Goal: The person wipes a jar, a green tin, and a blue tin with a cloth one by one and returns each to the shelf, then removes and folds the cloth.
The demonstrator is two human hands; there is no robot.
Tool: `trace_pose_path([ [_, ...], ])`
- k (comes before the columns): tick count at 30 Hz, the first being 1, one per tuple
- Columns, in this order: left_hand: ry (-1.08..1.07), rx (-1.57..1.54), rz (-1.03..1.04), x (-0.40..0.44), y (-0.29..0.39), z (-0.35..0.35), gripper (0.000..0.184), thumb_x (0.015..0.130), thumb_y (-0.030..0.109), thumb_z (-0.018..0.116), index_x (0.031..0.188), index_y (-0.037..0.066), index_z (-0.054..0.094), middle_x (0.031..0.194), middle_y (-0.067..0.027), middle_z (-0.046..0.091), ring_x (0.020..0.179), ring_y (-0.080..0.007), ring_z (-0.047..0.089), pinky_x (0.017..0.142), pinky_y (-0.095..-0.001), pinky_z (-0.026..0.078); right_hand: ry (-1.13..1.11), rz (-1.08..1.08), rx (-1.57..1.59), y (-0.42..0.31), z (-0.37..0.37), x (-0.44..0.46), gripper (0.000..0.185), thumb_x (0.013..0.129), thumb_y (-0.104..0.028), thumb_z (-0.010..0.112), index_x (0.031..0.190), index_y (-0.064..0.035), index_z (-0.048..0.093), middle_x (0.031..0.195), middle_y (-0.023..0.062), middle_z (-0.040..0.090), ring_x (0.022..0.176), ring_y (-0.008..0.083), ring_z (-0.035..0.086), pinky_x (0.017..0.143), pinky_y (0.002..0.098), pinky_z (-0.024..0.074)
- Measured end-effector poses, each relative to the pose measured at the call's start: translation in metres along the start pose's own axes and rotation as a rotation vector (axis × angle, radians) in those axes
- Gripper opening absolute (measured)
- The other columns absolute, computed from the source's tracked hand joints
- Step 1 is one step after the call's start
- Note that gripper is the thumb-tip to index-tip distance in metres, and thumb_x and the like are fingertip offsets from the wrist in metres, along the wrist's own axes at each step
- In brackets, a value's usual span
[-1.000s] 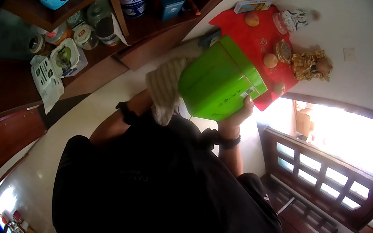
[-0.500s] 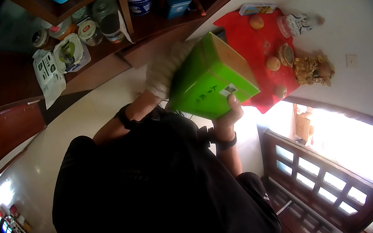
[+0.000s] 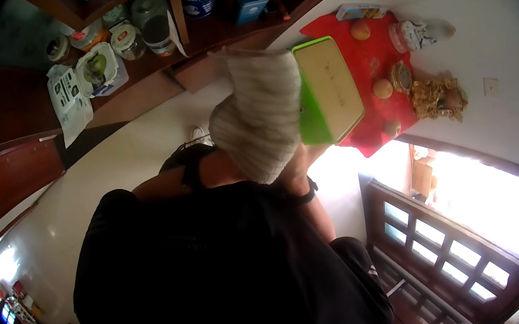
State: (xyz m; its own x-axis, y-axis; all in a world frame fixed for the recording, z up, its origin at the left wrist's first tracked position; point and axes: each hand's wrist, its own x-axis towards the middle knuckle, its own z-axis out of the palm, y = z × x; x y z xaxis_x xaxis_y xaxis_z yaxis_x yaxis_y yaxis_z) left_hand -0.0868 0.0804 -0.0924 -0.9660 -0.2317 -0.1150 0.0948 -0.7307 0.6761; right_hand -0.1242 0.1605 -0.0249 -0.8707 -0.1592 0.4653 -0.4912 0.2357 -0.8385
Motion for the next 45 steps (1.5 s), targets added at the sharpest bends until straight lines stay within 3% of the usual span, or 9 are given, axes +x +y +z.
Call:
trace_pose_path([
  [10,-0.187,0.259,0.089,0.013,0.034,-0.058,0.046,0.106,0.022,0.048,0.147,0.004,0.038,0.141,-0.0094,0.051,0.122,-0.0192,0.055,0.101,-0.032,0.049,-0.411,-0.343,-0.262,0.018,-0.02,-0.04,0.082,0.087,-0.036,0.067,0.146,0.0035,0.027,0.14,0.0255,0.034,0.131,0.0355,0.035,0.108,0.0497,0.0302],
  [13,-0.249,0.338,0.108,0.017,0.05,-0.061,0.045,0.106,0.021,0.049,0.146,0.004,0.04,0.14,-0.0094,0.052,0.122,-0.0191,0.056,0.101,-0.0322,0.05,-0.134,-0.29,-0.056,-0.032,-0.022,-0.015,0.058,0.101,-0.038,0.041,0.141,0.0042,0.037,0.135,0.0272,0.035,0.125,0.0375,0.037,0.106,0.0496,0.0315],
  [18,-0.238,0.2,0.009,0.024,0.061,-0.042,0.04,0.106,0.019,0.049,0.143,0.003,0.044,0.135,-0.009,0.055,0.117,-0.0182,0.057,0.097,-0.0314,0.051,-0.3,-0.166,0.036,-0.015,-0.04,-0.006,0.06,0.099,-0.036,0.037,0.141,0.0065,0.038,0.136,0.0252,0.035,0.13,0.0374,0.034,0.11,0.0476,0.0291],
  [20,-0.358,0.471,0.198,0.037,0.058,-0.05,0.046,0.105,0.024,0.052,0.145,0.004,0.042,0.139,-0.0095,0.053,0.122,-0.0176,0.055,0.1,-0.0322,0.049,-0.272,-0.098,0.03,-0.012,-0.037,-0.004,0.061,0.098,-0.035,0.037,0.144,0.004,0.038,0.139,0.0258,0.033,0.132,0.0365,0.033,0.112,0.0475,0.0272],
  [24,-0.465,0.82,0.331,0.046,0.046,-0.08,0.049,0.104,0.025,0.053,0.146,0.003,0.041,0.142,-0.0103,0.051,0.126,-0.0176,0.053,0.103,-0.0326,0.048,-0.202,0.153,0.449,-0.009,-0.02,0.012,0.123,0.072,-0.069,0.076,0.156,-0.0002,0.019,0.153,0.0182,0.027,0.144,0.0314,0.028,0.119,0.0492,0.0201],
  [25,-0.459,0.833,0.321,0.044,0.046,-0.084,0.049,0.104,0.025,0.053,0.146,0.003,0.041,0.142,-0.0105,0.051,0.126,-0.0177,0.053,0.103,-0.0326,0.048,-0.188,0.37,0.525,-0.018,-0.019,0.014,0.149,0.051,-0.073,0.087,0.157,-0.0011,0.012,0.156,0.0137,0.028,0.145,0.028,0.031,0.119,0.0466,0.0235],
  [30,-0.413,0.819,0.286,0.038,0.067,-0.074,0.05,0.104,0.025,0.052,0.146,0.001,0.04,0.144,-0.0115,0.05,0.127,-0.0185,0.053,0.104,-0.0329,0.047,-0.566,0.473,0.55,0.029,-0.033,0.005,0.136,0.053,-0.055,0.095,0.155,-0.002,0.023,0.15,0.0115,0.042,0.14,0.0246,0.04,0.115,0.0406,0.0327],
  [38,-0.301,0.75,0.253,0.035,0.066,-0.074,0.05,0.104,0.023,0.051,0.147,-0.001,0.04,0.146,-0.013,0.048,0.129,-0.0197,0.052,0.106,-0.0333,0.045,-0.555,0.739,0.72,0.047,-0.03,-0.012,0.132,0.05,-0.044,0.098,0.153,-0.0015,0.028,0.146,0.0108,0.048,0.135,0.0242,0.046,0.113,0.04,0.0365],
  [45,-0.271,0.672,0.183,0.03,0.066,-0.067,0.051,0.104,0.022,0.051,0.147,-0.003,0.039,0.148,-0.0144,0.047,0.131,-0.0207,0.052,0.108,-0.0336,0.044,-0.655,0.681,0.577,0.002,-0.042,0.012,0.132,0.048,-0.045,0.099,0.152,-0.0019,0.031,0.147,0.0115,0.047,0.136,0.0251,0.045,0.114,0.0408,0.0343],
])
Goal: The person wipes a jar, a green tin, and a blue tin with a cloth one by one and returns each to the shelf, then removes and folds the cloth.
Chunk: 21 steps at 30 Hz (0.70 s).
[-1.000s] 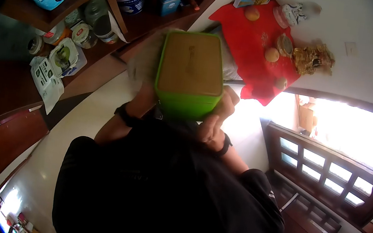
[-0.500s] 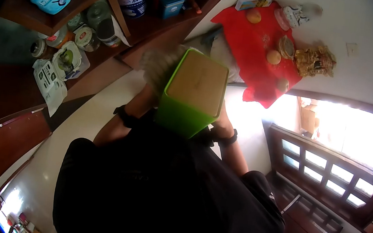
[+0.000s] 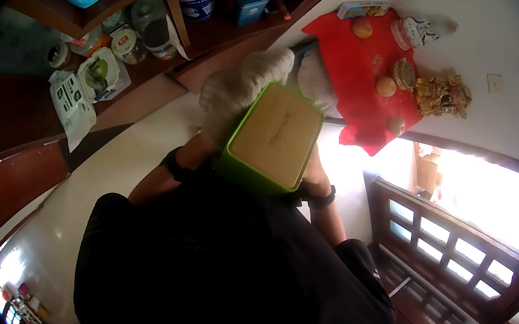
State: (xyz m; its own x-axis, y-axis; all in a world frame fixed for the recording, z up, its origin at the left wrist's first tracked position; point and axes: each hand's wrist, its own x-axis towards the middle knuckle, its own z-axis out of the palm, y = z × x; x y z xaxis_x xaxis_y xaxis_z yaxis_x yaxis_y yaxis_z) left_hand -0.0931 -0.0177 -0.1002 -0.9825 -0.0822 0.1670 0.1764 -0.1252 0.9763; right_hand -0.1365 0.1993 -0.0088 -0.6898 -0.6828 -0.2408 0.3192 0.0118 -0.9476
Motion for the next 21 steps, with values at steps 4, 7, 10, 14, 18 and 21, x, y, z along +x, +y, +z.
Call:
trace_pose_path([
  [4,-0.068,-0.097,-0.039,0.017,0.029,0.017,0.051,0.104,0.022,0.05,0.147,-0.004,0.039,0.149,-0.0152,0.046,0.132,-0.0213,0.052,0.109,-0.0338,0.044,-0.017,-0.004,0.014,0.003,-0.009,-0.011,0.132,0.048,-0.042,0.099,0.153,-0.002,0.029,0.148,0.0118,0.047,0.137,0.0261,0.045,0.115,0.0407,0.0334],
  [7,-0.124,-0.165,-0.076,0.029,0.052,0.034,0.051,0.104,0.021,0.05,0.147,-0.005,0.039,0.15,-0.0158,0.046,0.132,-0.0218,0.051,0.11,-0.034,0.043,0.018,-0.009,0.103,0.01,-0.015,-0.021,0.129,0.05,-0.038,0.098,0.153,-0.002,0.029,0.147,0.0117,0.047,0.137,0.0269,0.045,0.115,0.0408,0.0334],
  [10,-0.156,-0.204,-0.12,0.034,0.068,0.045,0.052,0.104,0.021,0.049,0.147,-0.005,0.039,0.151,-0.0164,0.045,0.133,-0.0222,0.051,0.111,-0.0341,0.043,0.067,0.027,0.192,0.011,-0.018,-0.032,0.125,0.05,-0.037,0.094,0.151,-0.0019,0.03,0.145,0.0114,0.047,0.135,0.0268,0.047,0.115,0.0405,0.0343],
  [14,-0.165,-0.186,-0.173,0.035,0.079,0.053,0.052,0.104,0.02,0.049,0.148,-0.006,0.038,0.152,-0.0172,0.044,0.134,-0.0228,0.051,0.112,-0.0343,0.042,0.1,0.071,0.256,0.002,-0.015,-0.04,0.123,0.05,-0.038,0.091,0.15,-0.0014,0.03,0.144,0.0114,0.046,0.131,0.0257,0.049,0.112,0.0397,0.0369],
  [18,-0.176,0.063,-0.098,0.031,0.101,0.051,0.052,0.103,0.019,0.05,0.147,-0.007,0.039,0.151,-0.018,0.045,0.134,-0.0234,0.052,0.112,-0.0341,0.042,0.091,0.106,0.276,0.0,-0.02,-0.046,0.113,0.054,-0.035,0.088,0.147,0.001,0.035,0.139,0.0124,0.051,0.125,0.0251,0.052,0.109,0.0376,0.0393],
  [21,-0.223,0.335,0.049,0.029,0.116,0.046,0.05,0.1,0.014,0.054,0.146,-0.004,0.043,0.146,-0.019,0.051,0.129,-0.024,0.057,0.107,-0.0328,0.047,0.085,0.124,0.315,0.012,-0.032,-0.051,0.105,0.057,-0.034,0.085,0.145,0.0026,0.04,0.133,0.0131,0.056,0.122,0.0256,0.054,0.107,0.0358,0.0401],
])
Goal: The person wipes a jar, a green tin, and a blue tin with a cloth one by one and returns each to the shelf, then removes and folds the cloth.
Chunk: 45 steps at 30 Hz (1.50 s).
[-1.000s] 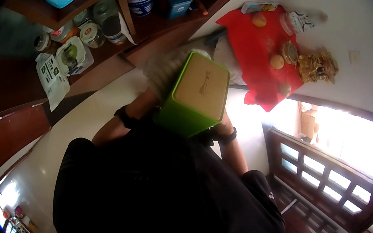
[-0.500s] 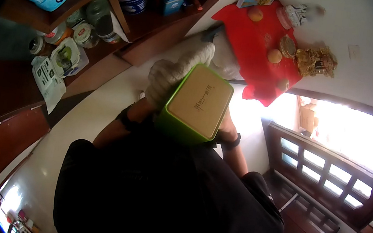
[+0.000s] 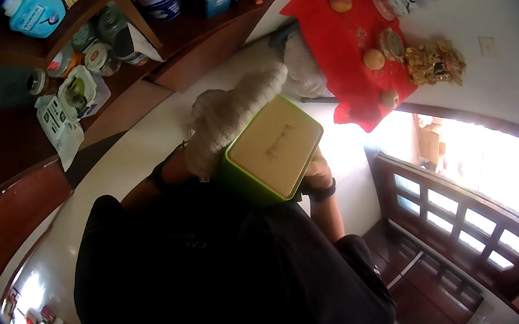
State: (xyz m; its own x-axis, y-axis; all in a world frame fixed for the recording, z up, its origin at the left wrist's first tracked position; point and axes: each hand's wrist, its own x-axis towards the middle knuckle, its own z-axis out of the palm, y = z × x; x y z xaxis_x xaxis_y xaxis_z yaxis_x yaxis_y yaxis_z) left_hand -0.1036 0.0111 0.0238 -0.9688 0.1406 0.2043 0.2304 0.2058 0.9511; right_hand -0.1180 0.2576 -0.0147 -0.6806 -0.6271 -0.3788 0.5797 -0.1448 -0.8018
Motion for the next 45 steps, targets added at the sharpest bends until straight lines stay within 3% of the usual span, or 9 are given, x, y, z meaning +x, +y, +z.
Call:
trace_pose_path([
  [15,0.09,-0.277,-0.121,-0.021,-0.041,0.008,0.037,0.103,0.008,0.051,0.138,-0.001,0.051,0.13,-0.0085,0.064,0.111,-0.0131,0.064,0.1,-0.0268,0.05,0.119,-0.189,-0.104,0.031,-0.008,0.006,0.102,0.059,-0.034,0.087,0.143,0.0011,0.04,0.128,0.0124,0.057,0.118,0.0241,0.057,0.101,0.0364,0.0454],
  [19,0.267,-0.345,-0.345,-0.055,-0.094,0.018,0.024,0.107,0.013,0.043,0.122,-0.002,0.055,0.109,-0.0013,0.065,0.09,-0.0068,0.066,0.078,-0.0185,0.056,0.218,-0.367,-0.316,0.015,0.021,0.017,0.11,0.059,-0.039,0.089,0.145,0.0019,0.034,0.135,0.014,0.05,0.125,0.0259,0.051,0.106,0.0398,0.0412],
  [26,0.546,-0.717,-0.029,-0.017,-0.021,0.017,0.048,0.107,0.017,0.044,0.148,-0.007,0.038,0.147,-0.0137,0.051,0.126,-0.0137,0.056,0.105,-0.0244,0.046,0.351,-0.498,-0.312,0.007,0.047,0.038,0.107,0.063,-0.037,0.09,0.144,0.002,0.031,0.131,0.0139,0.049,0.123,0.0261,0.05,0.105,0.0407,0.0404],
  [28,0.637,-0.224,0.128,-0.002,-0.02,0.011,0.038,0.106,0.011,0.038,0.138,-0.004,0.049,0.135,-0.0116,0.061,0.107,-0.0129,0.063,0.084,-0.0247,0.053,0.408,-0.476,-0.269,0.002,0.054,0.042,0.105,0.065,-0.033,0.089,0.144,0.0018,0.03,0.13,0.0135,0.05,0.122,0.0255,0.05,0.104,0.0404,0.0408],
  [30,0.695,-0.512,0.055,0.005,-0.011,0.008,0.038,0.104,0.005,0.035,0.138,-0.002,0.051,0.137,-0.0091,0.06,0.103,-0.0104,0.065,0.079,-0.0228,0.055,0.486,-0.456,-0.232,0.001,0.056,0.043,0.102,0.067,-0.03,0.088,0.144,0.0016,0.029,0.129,0.0131,0.05,0.121,0.0249,0.05,0.104,0.0402,0.0411],
  [31,0.685,-1.044,-0.093,0.007,-0.002,0.006,0.041,0.103,0.001,0.036,0.143,-0.002,0.047,0.145,-0.0078,0.054,0.108,-0.0084,0.063,0.083,-0.0207,0.053,0.493,-0.46,-0.268,-0.001,0.054,0.043,0.102,0.067,-0.029,0.088,0.144,0.0018,0.029,0.129,0.0131,0.05,0.121,0.0249,0.05,0.104,0.0403,0.0411],
  [33,0.576,-1.149,-0.109,0.011,-0.003,0.005,0.044,0.104,0.007,0.039,0.146,-0.004,0.042,0.152,-0.0111,0.047,0.121,-0.0136,0.057,0.097,-0.0241,0.047,0.489,-0.484,-0.345,-0.003,0.051,0.044,0.102,0.068,-0.028,0.087,0.145,0.0021,0.027,0.129,0.0131,0.049,0.12,0.0249,0.05,0.104,0.0404,0.041],
  [36,0.405,-0.312,0.133,0.01,-0.021,0.001,0.05,0.105,0.024,0.045,0.143,-0.009,0.044,0.151,-0.0208,0.045,0.135,-0.0285,0.049,0.115,-0.0363,0.037,0.431,-0.586,-0.491,-0.008,0.045,0.05,0.103,0.068,-0.026,0.088,0.145,0.0026,0.026,0.131,0.0138,0.048,0.121,0.0258,0.05,0.104,0.0413,0.0405],
  [45,0.223,0.133,0.588,0.031,-0.059,0.025,0.058,0.098,0.033,0.057,0.145,0.001,0.043,0.146,-0.0171,0.046,0.136,-0.0314,0.045,0.116,-0.0461,0.036,0.631,-0.773,-1.138,-0.027,0.047,0.062,0.111,0.062,-0.031,0.091,0.147,0.0046,0.029,0.134,0.025,0.043,0.123,0.041,0.045,0.104,0.0496,0.0375],
])
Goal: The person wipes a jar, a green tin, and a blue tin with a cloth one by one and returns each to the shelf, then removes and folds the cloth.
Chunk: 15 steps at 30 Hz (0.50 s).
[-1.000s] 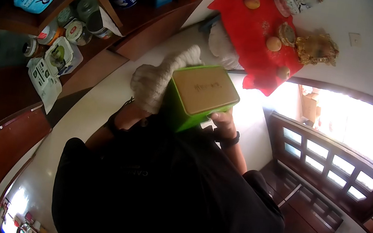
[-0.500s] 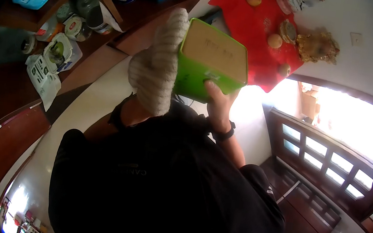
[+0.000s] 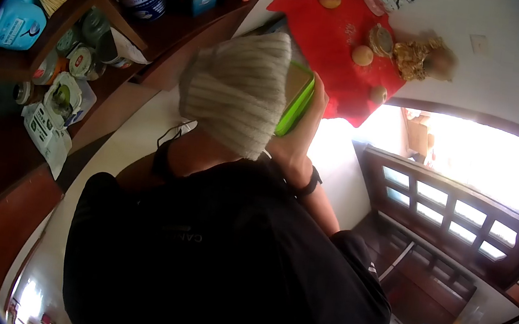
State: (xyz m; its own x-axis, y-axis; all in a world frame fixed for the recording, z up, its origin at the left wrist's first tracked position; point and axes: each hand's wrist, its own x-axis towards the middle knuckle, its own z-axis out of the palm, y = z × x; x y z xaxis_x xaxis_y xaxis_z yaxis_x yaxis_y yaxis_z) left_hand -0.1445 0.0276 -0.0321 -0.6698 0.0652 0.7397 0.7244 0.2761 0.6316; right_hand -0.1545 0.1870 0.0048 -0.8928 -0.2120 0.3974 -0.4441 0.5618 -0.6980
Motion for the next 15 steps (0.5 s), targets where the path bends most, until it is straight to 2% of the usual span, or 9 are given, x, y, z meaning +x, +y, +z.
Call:
trace_pose_path([
  [1,-0.032,-0.005,0.011,0.003,0.0,0.002,0.06,0.099,0.034,0.056,0.147,0.001,0.041,0.148,-0.0176,0.045,0.137,-0.0328,0.044,0.117,-0.0468,0.034,0.011,-0.014,-0.08,-0.002,0.0,0.002,0.112,0.062,-0.033,0.092,0.147,0.0046,0.029,0.134,0.0259,0.043,0.122,0.0423,0.044,0.104,0.0501,0.0372],
  [2,-0.093,0.023,-0.074,-0.001,0.005,0.006,0.062,0.099,0.034,0.056,0.149,0.002,0.037,0.149,-0.0166,0.044,0.138,-0.0333,0.043,0.118,-0.0473,0.033,-0.007,-0.004,-0.09,-0.001,-0.001,0.004,0.108,0.065,-0.032,0.09,0.146,0.0043,0.03,0.135,0.0269,0.043,0.122,0.0423,0.045,0.104,0.0503,0.0375],
  [5,-0.204,0.065,-0.152,-0.009,0.013,0.009,0.062,0.099,0.032,0.057,0.149,0.002,0.037,0.149,-0.016,0.044,0.137,-0.0317,0.044,0.117,-0.0457,0.035,-0.123,-0.013,-0.014,0.019,0.001,0.001,0.1,0.07,-0.032,0.087,0.145,0.0044,0.032,0.136,0.028,0.043,0.123,0.0427,0.044,0.104,0.0502,0.0374],
  [7,-0.228,0.083,-0.121,-0.011,0.016,0.003,0.061,0.099,0.031,0.057,0.148,0.002,0.037,0.148,-0.0156,0.045,0.136,-0.0307,0.044,0.116,-0.0446,0.036,-0.158,0.114,0.189,0.021,0.003,-0.001,0.099,0.071,-0.032,0.087,0.145,0.004,0.032,0.137,0.0282,0.043,0.124,0.0426,0.043,0.104,0.05,0.0373],
  [8,-0.237,0.094,-0.101,-0.012,0.013,-0.003,0.061,0.099,0.031,0.057,0.148,0.002,0.037,0.148,-0.0154,0.045,0.136,-0.0302,0.045,0.116,-0.0441,0.036,-0.149,0.247,0.364,0.007,0.003,0.006,0.101,0.07,-0.032,0.087,0.145,0.0036,0.031,0.137,0.028,0.042,0.125,0.0424,0.043,0.105,0.0498,0.0372],
  [10,-0.24,0.121,-0.077,-0.015,0.01,-0.01,0.06,0.099,0.03,0.057,0.148,0.002,0.037,0.147,-0.015,0.046,0.135,-0.0292,0.045,0.115,-0.043,0.037,-0.099,0.322,0.441,-0.002,0.007,0.005,0.104,0.067,-0.032,0.089,0.146,0.003,0.031,0.137,0.0274,0.042,0.126,0.0418,0.043,0.105,0.0496,0.0371],
  [15,-0.206,0.162,-0.081,-0.025,-0.001,-0.022,0.059,0.099,0.028,0.058,0.148,0.003,0.037,0.146,-0.014,0.047,0.134,-0.0266,0.047,0.113,-0.0403,0.039,0.085,0.003,-0.053,-0.002,0.017,-0.018,0.112,0.06,-0.03,0.093,0.147,0.0023,0.03,0.137,0.0258,0.041,0.126,0.0407,0.043,0.106,0.0489,0.0371],
])
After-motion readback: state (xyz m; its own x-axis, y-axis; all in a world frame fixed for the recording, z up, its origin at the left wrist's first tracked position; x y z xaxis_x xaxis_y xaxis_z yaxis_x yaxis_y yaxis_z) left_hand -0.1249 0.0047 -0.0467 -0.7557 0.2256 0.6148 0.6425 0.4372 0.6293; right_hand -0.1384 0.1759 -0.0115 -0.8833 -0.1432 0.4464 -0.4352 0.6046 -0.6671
